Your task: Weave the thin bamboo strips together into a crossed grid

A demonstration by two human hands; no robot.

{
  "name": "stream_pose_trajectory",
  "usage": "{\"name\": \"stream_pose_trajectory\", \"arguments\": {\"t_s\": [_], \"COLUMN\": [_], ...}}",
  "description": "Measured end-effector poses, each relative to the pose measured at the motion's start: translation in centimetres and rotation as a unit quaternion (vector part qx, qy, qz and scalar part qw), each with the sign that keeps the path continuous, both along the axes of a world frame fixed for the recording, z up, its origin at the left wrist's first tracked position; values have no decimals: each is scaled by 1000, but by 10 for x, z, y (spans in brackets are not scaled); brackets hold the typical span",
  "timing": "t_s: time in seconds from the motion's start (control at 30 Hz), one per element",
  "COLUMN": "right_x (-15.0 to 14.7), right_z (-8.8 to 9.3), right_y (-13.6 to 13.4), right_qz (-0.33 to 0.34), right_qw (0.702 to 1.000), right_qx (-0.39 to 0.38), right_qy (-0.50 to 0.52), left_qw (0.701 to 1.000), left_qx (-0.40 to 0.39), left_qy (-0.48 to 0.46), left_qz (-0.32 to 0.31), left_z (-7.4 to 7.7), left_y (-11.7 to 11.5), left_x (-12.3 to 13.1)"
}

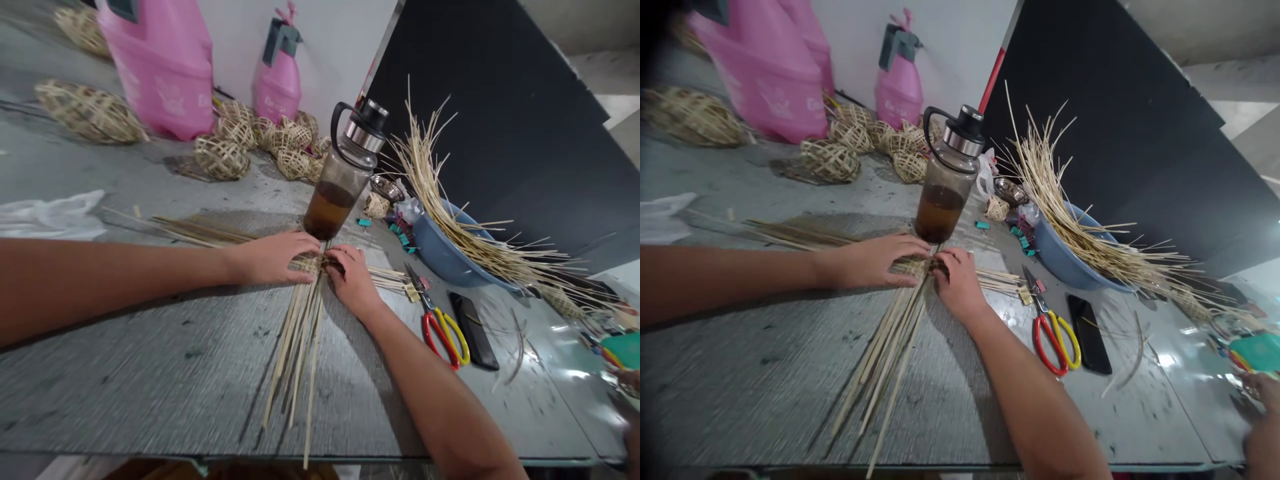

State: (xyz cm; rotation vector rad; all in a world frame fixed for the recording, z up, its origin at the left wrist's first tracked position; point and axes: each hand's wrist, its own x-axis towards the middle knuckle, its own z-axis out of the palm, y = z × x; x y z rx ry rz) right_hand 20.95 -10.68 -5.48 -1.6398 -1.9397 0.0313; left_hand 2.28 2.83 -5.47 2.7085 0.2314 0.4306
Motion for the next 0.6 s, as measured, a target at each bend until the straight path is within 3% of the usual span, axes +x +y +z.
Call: {"name": "stream_pose_trajectory", "arguments": {"t_s": [0.3,0.6], "right_x": [2,4], "right_z": [-2,1], "right_y": [5,13], "right_qz": [-21,-40], "right_qw": [1000,998], "right_qx": [-20,-42], "right_qy": [-7,-19], "left_qw": [1000,991], "left_qx": [9,55], "left_qy": [4,113], "left_qz": [-6,42], "left_z": [4,32], "left_y": [-2,-11], "left_x": [2,17]}}
